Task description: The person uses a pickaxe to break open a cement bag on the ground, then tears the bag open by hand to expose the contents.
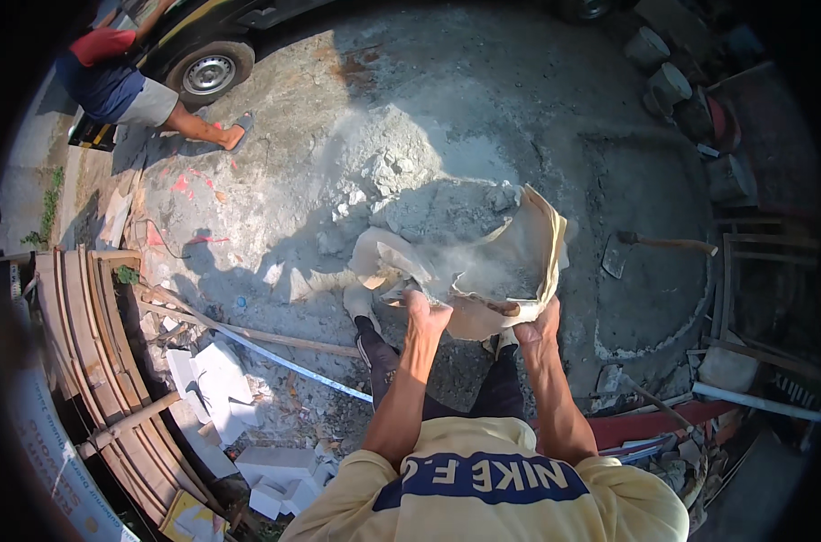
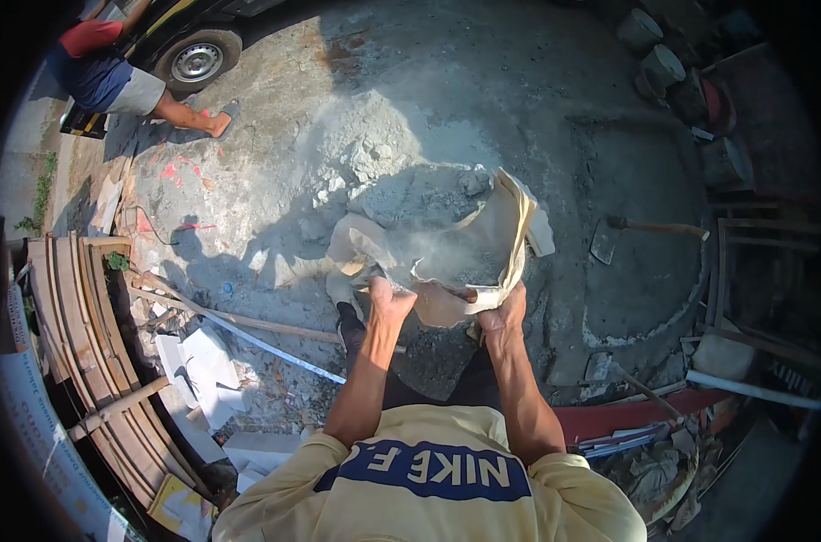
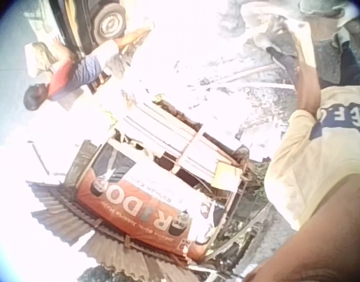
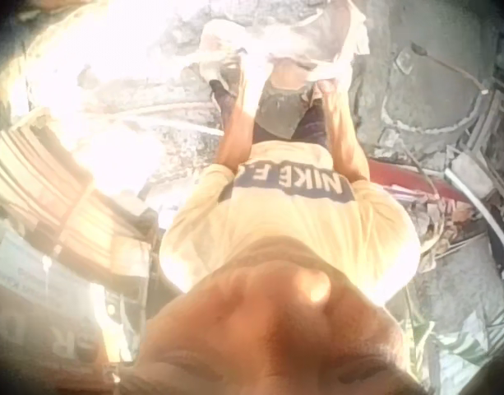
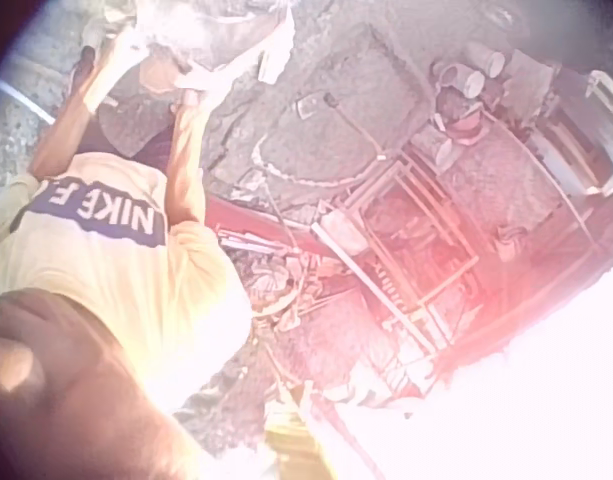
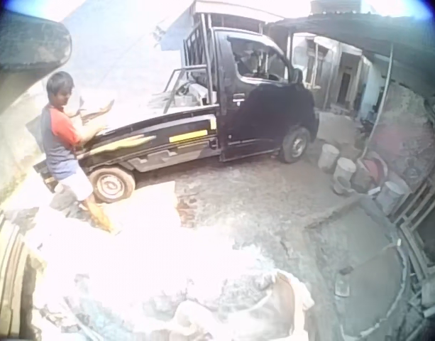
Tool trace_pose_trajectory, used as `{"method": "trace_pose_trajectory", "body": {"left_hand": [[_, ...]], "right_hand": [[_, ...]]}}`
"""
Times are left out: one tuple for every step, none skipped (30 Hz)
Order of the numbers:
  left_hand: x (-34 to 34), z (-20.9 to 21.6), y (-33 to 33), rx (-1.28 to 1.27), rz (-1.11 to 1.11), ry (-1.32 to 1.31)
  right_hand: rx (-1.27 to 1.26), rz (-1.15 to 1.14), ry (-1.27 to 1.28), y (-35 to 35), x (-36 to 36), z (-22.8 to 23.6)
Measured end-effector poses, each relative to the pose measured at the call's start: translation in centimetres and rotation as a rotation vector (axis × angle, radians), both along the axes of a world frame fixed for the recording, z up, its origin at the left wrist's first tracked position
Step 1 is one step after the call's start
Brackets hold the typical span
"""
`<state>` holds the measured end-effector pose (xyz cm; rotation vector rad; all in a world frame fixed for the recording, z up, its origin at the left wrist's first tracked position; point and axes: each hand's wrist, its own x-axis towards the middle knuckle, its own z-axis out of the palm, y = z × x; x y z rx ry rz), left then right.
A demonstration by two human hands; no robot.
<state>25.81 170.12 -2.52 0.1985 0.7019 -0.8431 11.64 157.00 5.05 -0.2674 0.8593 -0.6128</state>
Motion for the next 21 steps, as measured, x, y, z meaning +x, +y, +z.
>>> {"method": "trace_pose_trajectory", "body": {"left_hand": [[0.5,0.9,-0.3,-0.079,-0.026,-0.065],[0.4,2.8,-1.5,-0.109,-0.067,-0.111],[0.1,4.9,-2.3,-0.109,-0.099,-0.170],[0.3,6.2,-3.6,-0.103,-0.134,-0.227],[1.0,7.2,-4.3,-0.077,-0.143,-0.297],[1.5,7.5,-5.7,-0.109,-0.160,-0.303],[1.4,10.7,-7.5,-0.012,-0.312,-0.289],[3.3,9.4,-9.0,0.033,-0.393,-0.402],[5.2,9.9,-10.0,0.041,-0.317,-0.415],[6.9,11.3,-11.1,0.057,-0.333,-0.468],[8.8,12.2,-10.5,-0.018,-0.392,-0.492],[10.9,13.5,-10.1,-0.146,-0.415,-0.532],[10.2,15.8,-10.1,0.005,-0.487,-0.637],[10.4,16.5,-8.9,0.419,-0.610,-0.749],[9.1,19.0,-6.5,0.549,-0.743,-0.810],[7.7,20.2,-7.8,0.625,-0.791,-0.792],[6.8,20.8,-7.5,0.677,-0.716,-0.806],[5.4,20.9,-7.2,0.725,-0.644,-0.818],[4.8,20.5,-6.2,0.751,-0.602,-0.812],[2.8,20.5,-6.1,0.761,-0.589,-0.795],[1.0,20.6,-5.8,0.754,-0.591,-0.757]], "right_hand": [[0.009,-0.076,0.091,-0.2,2.5,4.5],[-0.062,0.001,0.067,-2.9,-0.2,1.3],[-0.011,0.059,0.013,-4.4,-1.3,0.2],[-0.050,0.024,0.078,-6.3,-1.7,-0.8],[-0.078,-0.048,0.027,-5.9,0.9,3.0],[-0.012,-0.013,-0.066,-7.0,-0.1,3.1],[0.023,-0.022,-0.070,-7.8,-1.4,2.4],[0.066,0.003,-0.073,-8.5,-0.6,1.3],[0.045,0.013,-0.015,-8.4,1.5,2.5],[0.030,-0.040,-0.023,-8.7,3.1,3.7],[0.095,0.019,-0.055,-9.2,4.1,5.4],[0.135,0.069,-0.088,-10.9,4.8,5.4],[0.096,0.187,-0.087,-12.9,4.1,5.4],[0.017,0.265,0.001,-15.6,4.4,4.2],[0.019,0.225,-0.002,-12.8,4.8,8.4],[0.008,0.202,0.001,-15.1,3.5,8.0],[0.037,0.232,-0.060,-14.7,3.0,8.9],[0.067,0.260,-0.117,-14.5,2.0,9.7],[0.070,0.295,-0.147,-14.0,1.7,10.7],[0.027,0.353,-0.063,-13.9,-0.2,10.8],[-0.019,0.408,0.021,-13.7,-2.0,10.9]]}}
